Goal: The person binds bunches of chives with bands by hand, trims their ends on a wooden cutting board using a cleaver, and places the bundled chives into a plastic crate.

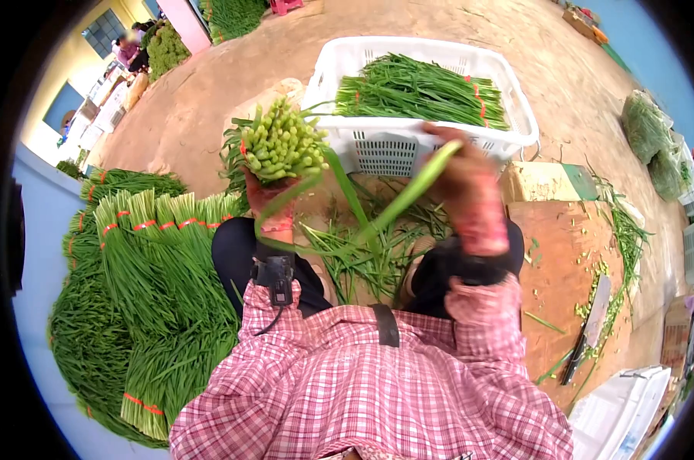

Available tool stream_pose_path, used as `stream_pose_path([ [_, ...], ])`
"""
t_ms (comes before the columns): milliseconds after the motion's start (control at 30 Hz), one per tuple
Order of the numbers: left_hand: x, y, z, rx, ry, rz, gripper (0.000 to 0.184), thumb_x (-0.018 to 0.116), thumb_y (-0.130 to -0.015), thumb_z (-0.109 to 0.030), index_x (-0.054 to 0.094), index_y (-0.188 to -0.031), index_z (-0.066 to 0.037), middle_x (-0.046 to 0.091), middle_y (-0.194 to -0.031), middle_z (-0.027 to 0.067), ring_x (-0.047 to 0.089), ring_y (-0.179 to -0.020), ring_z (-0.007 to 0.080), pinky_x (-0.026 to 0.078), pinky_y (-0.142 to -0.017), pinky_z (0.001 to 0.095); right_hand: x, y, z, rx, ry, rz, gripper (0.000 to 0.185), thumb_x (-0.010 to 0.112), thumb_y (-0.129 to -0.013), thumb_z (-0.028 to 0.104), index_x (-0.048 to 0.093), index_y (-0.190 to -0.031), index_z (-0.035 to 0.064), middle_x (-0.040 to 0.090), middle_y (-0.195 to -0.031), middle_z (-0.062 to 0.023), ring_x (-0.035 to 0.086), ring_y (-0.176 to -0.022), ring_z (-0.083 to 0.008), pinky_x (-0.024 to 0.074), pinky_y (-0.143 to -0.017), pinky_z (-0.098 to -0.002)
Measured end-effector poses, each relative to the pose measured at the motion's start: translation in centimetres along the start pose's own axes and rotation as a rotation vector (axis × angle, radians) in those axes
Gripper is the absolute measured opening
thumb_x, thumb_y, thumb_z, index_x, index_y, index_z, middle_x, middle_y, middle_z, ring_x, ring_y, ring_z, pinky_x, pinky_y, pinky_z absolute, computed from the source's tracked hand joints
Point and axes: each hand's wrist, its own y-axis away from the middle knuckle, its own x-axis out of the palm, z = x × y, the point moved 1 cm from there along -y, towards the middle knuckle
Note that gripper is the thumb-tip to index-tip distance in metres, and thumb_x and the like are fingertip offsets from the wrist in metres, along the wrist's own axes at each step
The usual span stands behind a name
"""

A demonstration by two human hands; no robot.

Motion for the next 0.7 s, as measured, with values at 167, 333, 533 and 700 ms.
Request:
stream_pose_path([
  [167, 3.8, -1.3, 3.9, 0.331, -0.285, -0.119, 0.073, 0.049, -0.097, -0.056, 0.034, -0.151, -0.009, 0.029, -0.158, 0.0131, 0.024, -0.146, 0.0355, 0.015, -0.119, 0.0569, 7.9, -1.2, -6.3, 0.232, -0.102, 0.519, 0.04, 0.059, -0.098, 0.03, 0.057, -0.122, -0.0021, 0.063, -0.082, -0.002, 0.059, -0.062, -0.0112, 0.044, -0.059, -0.0215],
  [333, 3.5, -0.3, 2.1, 0.391, -0.427, -0.096, 0.07, 0.052, -0.098, -0.05, 0.037, -0.149, -0.005, 0.036, -0.155, 0.0154, 0.032, -0.142, 0.0364, 0.019, -0.118, 0.0588, 2.2, 2.2, -0.6, 0.056, -0.021, 0.233, 0.025, 0.052, -0.095, 0.026, 0.062, -0.096, 0.003, 0.046, -0.064, 0.0035, 0.043, -0.053, -0.0079, 0.035, -0.05, -0.0235],
  [533, 3.5, -0.2, 2.3, 0.349, -0.315, 0.039, 0.065, 0.053, -0.098, -0.046, 0.04, -0.147, -0.005, 0.041, -0.152, 0.0145, 0.037, -0.139, 0.0347, 0.023, -0.118, 0.0563, 3.0, 1.0, -1.8, -0.106, 0.402, 0.137, 0.051, 0.068, -0.087, 0.013, 0.053, -0.134, 0.0002, 0.069, -0.102, -0.0114, 0.059, -0.071, -0.0117, 0.0495, -0.064, -0.0252],
  [700, 3.2, -0.7, 4.1, 0.392, -0.409, 0.025, 0.061, 0.049, -0.1, -0.046, 0.04, -0.147, -0.008, 0.043, -0.15, 0.0111, 0.039, -0.138, 0.0318, 0.027, -0.117, 0.0523, 8.7, -2.3, 0.0, -0.566, 0.619, 0.028, 0.024, 0.078, -0.079, 0.015, 0.07, -0.096, -0.0005, 0.067, -0.083, -0.009, 0.062, -0.074, -0.0155, 0.0499, -0.069, -0.028],
])
